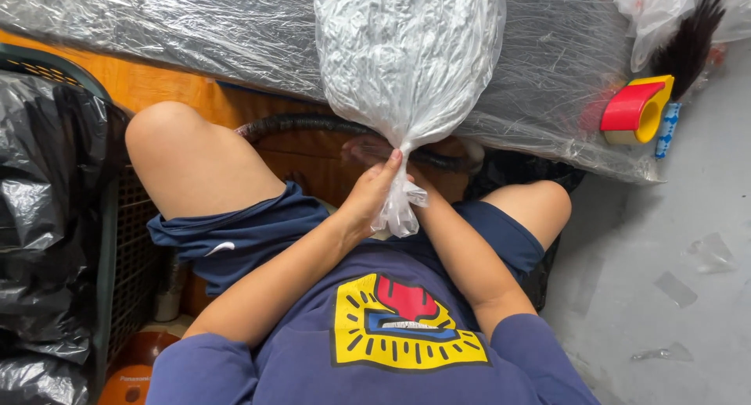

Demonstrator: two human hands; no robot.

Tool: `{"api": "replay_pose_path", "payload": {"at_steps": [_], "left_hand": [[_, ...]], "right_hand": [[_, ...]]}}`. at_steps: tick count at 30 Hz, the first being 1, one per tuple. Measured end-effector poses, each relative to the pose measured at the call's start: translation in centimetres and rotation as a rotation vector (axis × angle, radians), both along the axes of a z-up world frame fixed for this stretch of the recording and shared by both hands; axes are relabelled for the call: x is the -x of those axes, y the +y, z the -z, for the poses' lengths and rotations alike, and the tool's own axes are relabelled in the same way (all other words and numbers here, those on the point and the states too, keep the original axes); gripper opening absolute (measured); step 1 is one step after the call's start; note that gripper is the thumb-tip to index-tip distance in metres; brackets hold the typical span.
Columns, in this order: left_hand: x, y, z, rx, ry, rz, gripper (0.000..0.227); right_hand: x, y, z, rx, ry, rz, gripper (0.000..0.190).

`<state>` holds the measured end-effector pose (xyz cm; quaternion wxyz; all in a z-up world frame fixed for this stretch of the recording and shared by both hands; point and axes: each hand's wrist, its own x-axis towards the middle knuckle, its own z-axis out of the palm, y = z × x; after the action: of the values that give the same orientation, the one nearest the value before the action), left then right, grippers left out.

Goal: A person places a white cushion into a large plastic bag, uses a vacuum cleaner hose to remove the air and compress the cushion, then twists the bag opening and seals it with yellow tape.

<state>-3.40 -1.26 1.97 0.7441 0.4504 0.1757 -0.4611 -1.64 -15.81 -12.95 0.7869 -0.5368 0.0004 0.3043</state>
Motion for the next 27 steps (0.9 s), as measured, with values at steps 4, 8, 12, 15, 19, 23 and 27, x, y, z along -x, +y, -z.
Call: {"api": "replay_pose_path", "payload": {"at_steps": [4,8,12,15,19,23,27], "left_hand": [[0.5,-0.1,-0.5,0.167,0.018,-0.164,0.043],[0.9,-0.6,0.3,0.104,-0.088,-0.152,0.041],[1.2,-0.4,0.5,-0.078,-0.365,-0.109,0.037],[1.3,-0.1,-0.8,-0.268,-0.571,-0.054,0.039],[0.8,0.7,-3.3,-0.449,-0.741,0.017,0.04],[0.8,0.9,-3.9,-0.496,-0.824,0.052,0.039],[0.7,1.3,-3.8,-0.29,-0.897,0.07,0.04]], "right_hand": [[-1.1,6.6,-19.3,-0.414,-0.231,0.118,0.044],[-0.4,5.3,-8.2,-0.429,-0.548,0.095,0.087],[4.1,0.1,-3.7,-0.149,0.046,-0.062,0.057],[5.0,-4.2,-7.2,0.853,-0.058,-0.255,0.038],[4.4,-4.8,-23.9,1.642,-0.024,-0.154,0.039],[3.8,0.9,-29.1,1.368,-0.53,0.328,0.029],[1.7,7.5,-31.4,1.348,-0.531,0.323,0.063]]}}
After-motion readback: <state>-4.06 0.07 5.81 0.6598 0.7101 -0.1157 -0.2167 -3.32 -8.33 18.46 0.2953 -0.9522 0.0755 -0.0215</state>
